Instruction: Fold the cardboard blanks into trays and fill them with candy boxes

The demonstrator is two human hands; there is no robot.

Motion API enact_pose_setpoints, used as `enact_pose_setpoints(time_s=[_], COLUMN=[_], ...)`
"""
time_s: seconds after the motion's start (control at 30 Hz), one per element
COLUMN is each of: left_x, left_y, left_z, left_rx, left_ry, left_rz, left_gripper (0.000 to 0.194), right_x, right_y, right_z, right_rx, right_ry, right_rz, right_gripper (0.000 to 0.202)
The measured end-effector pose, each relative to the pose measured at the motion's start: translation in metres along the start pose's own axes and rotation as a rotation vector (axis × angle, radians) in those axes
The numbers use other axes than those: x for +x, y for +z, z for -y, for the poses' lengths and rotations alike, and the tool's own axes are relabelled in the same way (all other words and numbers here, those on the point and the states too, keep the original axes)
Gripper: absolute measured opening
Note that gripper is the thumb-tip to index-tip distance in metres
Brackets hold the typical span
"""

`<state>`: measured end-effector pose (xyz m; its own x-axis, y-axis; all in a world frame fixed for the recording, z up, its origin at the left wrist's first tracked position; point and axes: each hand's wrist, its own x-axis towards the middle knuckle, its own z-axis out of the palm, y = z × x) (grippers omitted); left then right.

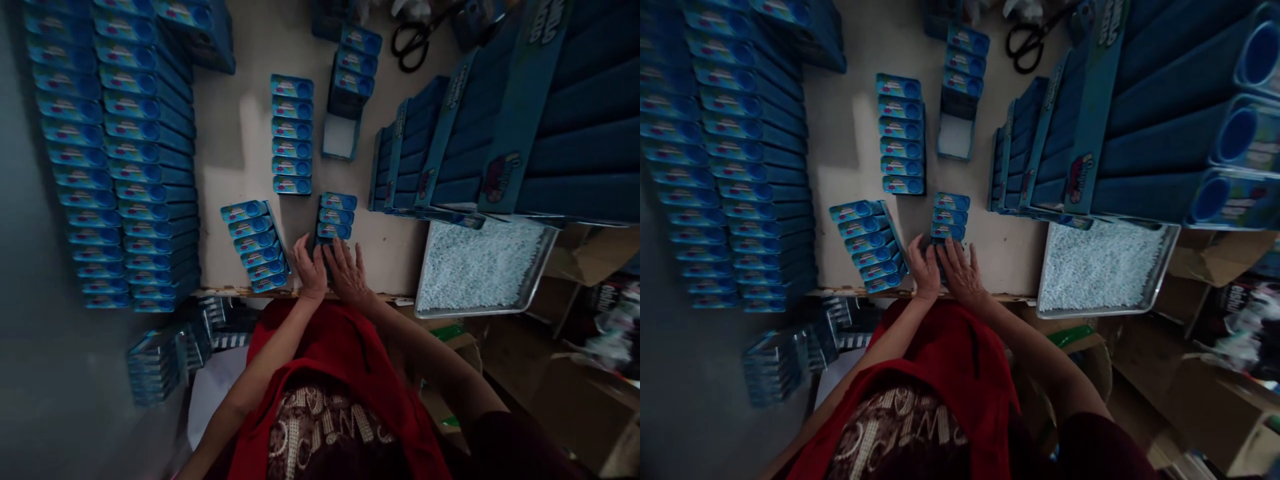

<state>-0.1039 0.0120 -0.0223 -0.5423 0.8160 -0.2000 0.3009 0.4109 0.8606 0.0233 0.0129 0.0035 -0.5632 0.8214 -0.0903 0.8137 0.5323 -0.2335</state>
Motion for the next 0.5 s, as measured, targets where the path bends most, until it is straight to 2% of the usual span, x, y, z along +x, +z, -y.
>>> enact_pose_setpoints(time_s=[0.13,0.23,0.33,0.5], left_x=[0.005,0.007,0.008,0.010], left_y=[0.004,0.004,0.004,0.008], left_z=[0.005,0.004,0.003,0.009], left_rx=[0.050,0.031,0.027,-0.023], left_ry=[0.018,0.003,-0.035,-0.072], left_rz=[-0.028,-0.008,0.000,0.094], left_gripper=[0.051,0.053,0.057,0.049], right_x=[0.001,-0.002,-0.005,0.000], right_y=[-0.003,-0.021,-0.033,-0.015], right_z=[0.001,0.002,-0.002,-0.017], right_rx=[0.069,0.060,0.004,0.043], right_ry=[0.048,0.070,0.038,-0.149], right_rz=[0.062,0.070,0.052,0.164], right_gripper=[0.068,0.077,0.075,0.078])
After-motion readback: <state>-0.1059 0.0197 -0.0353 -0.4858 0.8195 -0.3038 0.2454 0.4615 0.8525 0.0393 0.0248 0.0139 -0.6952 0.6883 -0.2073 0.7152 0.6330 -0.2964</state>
